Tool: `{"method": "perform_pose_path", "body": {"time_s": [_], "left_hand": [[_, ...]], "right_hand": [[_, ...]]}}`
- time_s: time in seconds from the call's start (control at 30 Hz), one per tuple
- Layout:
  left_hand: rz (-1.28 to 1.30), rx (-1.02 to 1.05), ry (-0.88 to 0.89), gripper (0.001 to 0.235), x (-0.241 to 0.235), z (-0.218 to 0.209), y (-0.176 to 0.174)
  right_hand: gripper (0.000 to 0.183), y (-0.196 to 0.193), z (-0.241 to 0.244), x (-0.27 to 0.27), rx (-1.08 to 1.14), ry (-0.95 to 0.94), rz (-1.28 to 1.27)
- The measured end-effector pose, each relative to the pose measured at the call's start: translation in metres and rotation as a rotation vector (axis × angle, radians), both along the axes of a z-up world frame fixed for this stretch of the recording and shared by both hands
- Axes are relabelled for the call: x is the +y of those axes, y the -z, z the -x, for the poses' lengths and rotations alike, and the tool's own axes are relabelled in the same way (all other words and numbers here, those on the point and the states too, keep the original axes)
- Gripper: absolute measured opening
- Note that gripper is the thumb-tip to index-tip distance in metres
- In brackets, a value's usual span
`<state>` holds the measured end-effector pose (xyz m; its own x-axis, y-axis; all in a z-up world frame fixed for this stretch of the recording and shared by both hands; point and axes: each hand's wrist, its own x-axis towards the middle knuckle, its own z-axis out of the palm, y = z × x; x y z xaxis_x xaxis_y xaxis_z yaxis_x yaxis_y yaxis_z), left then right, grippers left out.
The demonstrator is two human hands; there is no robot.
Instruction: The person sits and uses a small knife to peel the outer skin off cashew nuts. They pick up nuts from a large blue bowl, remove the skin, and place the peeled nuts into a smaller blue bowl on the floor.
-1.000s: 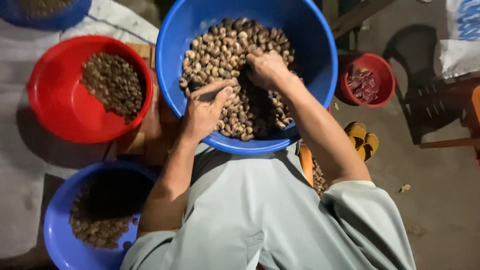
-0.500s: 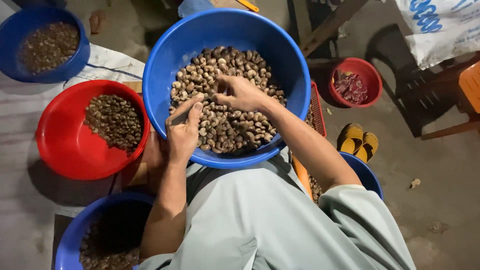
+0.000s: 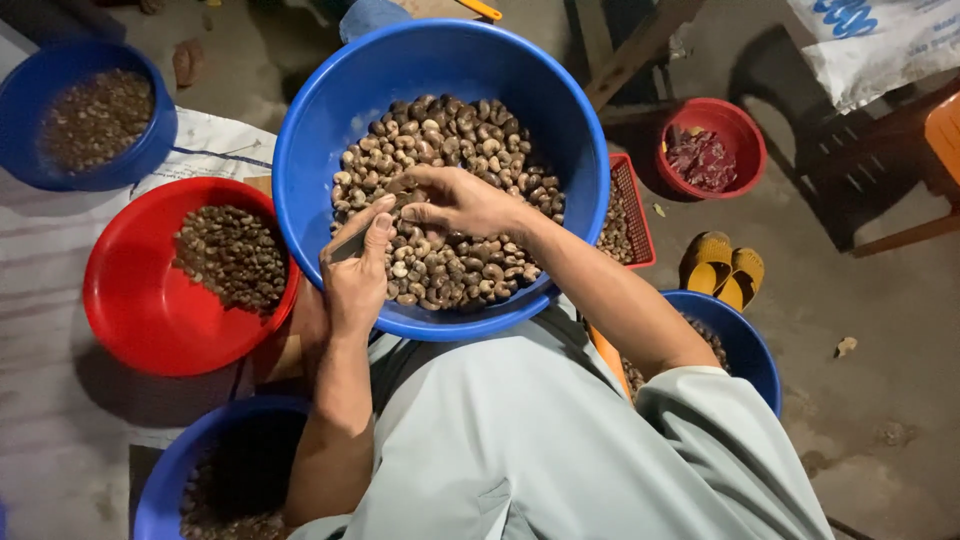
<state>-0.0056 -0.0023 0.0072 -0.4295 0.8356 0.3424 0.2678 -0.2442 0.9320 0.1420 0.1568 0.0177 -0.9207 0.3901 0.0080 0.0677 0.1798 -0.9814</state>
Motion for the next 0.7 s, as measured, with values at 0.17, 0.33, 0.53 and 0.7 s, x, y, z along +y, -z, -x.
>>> {"method": "perform_pose_path", "body": {"time_s": [0.17, 0.33, 0.53, 0.7], "left_hand": [[-0.005, 0.016, -0.011, 0.025, 0.001, 0.001, 0.002], [-0.018, 0.030, 0.017, 0.026, 0.000, 0.000, -0.003], [-0.013, -0.020, 0.092, 0.026, -0.001, 0.000, -0.007], [-0.052, -0.016, 0.077, 0.025, -0.001, 0.000, -0.002]], "right_hand": [[0.040, -0.010, -0.002, -0.003, 0.048, -0.016, 0.087], [0.037, -0.009, -0.003, 0.001, 0.081, -0.028, 0.178], [0.042, -0.002, -0.002, 0.001, 0.123, 0.001, 0.239], [0.044, 0.005, -0.001, 0.004, 0.118, -0.032, 0.229]]}}
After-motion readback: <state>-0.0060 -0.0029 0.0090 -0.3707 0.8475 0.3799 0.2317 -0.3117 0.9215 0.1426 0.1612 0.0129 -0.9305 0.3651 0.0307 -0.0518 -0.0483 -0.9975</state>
